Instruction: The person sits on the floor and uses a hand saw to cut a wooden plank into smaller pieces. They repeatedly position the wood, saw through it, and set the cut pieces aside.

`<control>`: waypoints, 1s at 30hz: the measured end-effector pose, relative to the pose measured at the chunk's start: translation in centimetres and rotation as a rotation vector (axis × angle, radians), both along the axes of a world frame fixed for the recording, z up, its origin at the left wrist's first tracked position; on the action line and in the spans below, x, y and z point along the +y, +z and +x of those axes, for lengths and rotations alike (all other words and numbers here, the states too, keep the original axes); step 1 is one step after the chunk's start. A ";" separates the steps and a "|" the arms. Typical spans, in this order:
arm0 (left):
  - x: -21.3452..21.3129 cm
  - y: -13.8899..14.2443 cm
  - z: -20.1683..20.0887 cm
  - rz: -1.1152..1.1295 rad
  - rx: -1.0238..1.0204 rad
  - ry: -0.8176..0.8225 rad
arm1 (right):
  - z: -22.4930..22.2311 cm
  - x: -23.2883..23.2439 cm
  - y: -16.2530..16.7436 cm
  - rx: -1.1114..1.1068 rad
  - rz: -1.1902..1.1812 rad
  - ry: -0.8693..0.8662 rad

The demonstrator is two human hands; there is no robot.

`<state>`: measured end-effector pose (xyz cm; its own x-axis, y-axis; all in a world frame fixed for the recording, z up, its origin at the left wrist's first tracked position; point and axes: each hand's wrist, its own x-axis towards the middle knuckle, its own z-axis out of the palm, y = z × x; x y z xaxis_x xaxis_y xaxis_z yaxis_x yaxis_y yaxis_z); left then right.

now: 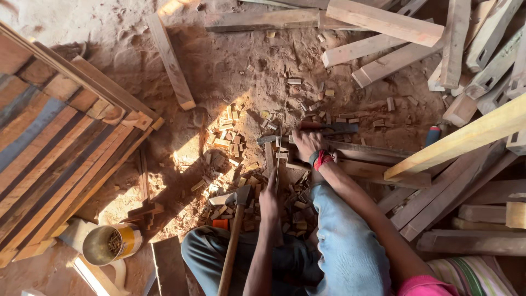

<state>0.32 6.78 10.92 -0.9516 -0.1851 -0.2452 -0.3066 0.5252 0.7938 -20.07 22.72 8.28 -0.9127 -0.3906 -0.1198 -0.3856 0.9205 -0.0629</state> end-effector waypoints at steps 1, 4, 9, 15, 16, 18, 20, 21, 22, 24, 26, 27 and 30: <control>0.2 -0.1 -0.7 -0.009 0.037 0.008 | -0.1 0.0 0.1 -0.003 0.002 -0.009; 0.8 0.3 0.3 0.078 0.141 0.044 | 0.2 0.1 0.4 -0.047 0.013 -0.043; 0.8 2.2 7.6 0.093 0.372 0.060 | 0.7 -0.2 0.8 0.047 -0.170 -0.029; -0.7 1.5 6.4 0.186 0.479 0.098 | 0.2 2.1 1.4 -0.094 -0.411 -0.105; -1.0 1.2 6.3 0.255 0.327 0.150 | 0.6 3.4 1.5 0.133 -0.791 -0.084; -1.5 0.5 6.5 0.279 0.273 0.198 | 2.0 6.5 1.5 0.358 -1.071 -0.385; -1.8 -0.1 7.2 0.186 0.459 0.188 | 4.1 9.9 1.3 0.343 -0.837 -0.691; -1.8 -0.3 7.4 0.165 0.392 0.200 | 5.2 11.5 1.1 0.366 -0.730 -0.666; -1.8 -0.4 7.6 0.147 0.326 0.215 | 6.0 12.6 0.9 0.201 -0.702 -0.765; -1.6 -0.6 7.5 0.146 0.353 0.211 | 7.1 14.1 0.6 -0.156 -0.627 -0.942; -1.4 -0.5 7.1 0.163 0.558 0.160 | 7.0 14.4 0.4 -0.171 -0.944 -1.091; -1.2 -0.4 6.9 0.181 0.563 0.157 | 6.5 14.1 0.3 -0.174 -1.112 -1.159; -0.9 0.0 6.6 0.199 0.550 0.160 | 4.6 13.5 0.2 -0.048 -1.175 -1.075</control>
